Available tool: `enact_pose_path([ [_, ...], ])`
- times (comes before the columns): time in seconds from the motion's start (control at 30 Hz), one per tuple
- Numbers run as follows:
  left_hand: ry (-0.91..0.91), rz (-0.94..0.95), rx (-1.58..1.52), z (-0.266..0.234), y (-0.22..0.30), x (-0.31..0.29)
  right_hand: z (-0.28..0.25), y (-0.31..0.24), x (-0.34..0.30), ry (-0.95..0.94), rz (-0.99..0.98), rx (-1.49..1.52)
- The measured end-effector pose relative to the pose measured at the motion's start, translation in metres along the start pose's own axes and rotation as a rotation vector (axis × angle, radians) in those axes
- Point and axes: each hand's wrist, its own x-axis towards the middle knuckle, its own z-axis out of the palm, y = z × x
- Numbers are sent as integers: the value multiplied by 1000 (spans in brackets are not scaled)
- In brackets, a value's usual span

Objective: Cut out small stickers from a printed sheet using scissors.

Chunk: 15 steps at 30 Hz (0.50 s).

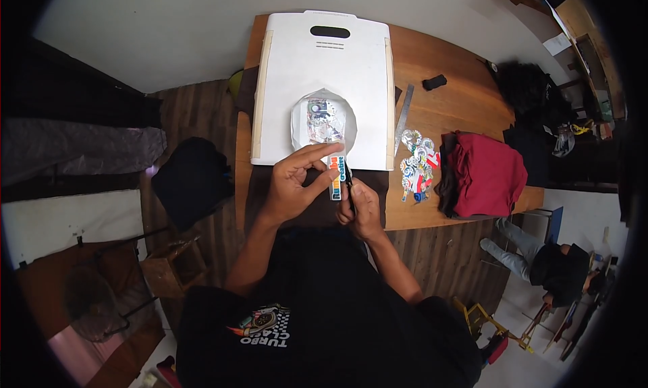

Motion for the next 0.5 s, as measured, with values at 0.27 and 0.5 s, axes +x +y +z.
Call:
enact_pose_path([
  [0.27,-27,-10,-11,-2,2,0,-8,3,-2,-12,33,-4],
  [0.5,-33,-11,13,-4,1,1,-11,2,-2,-28,35,-37],
])
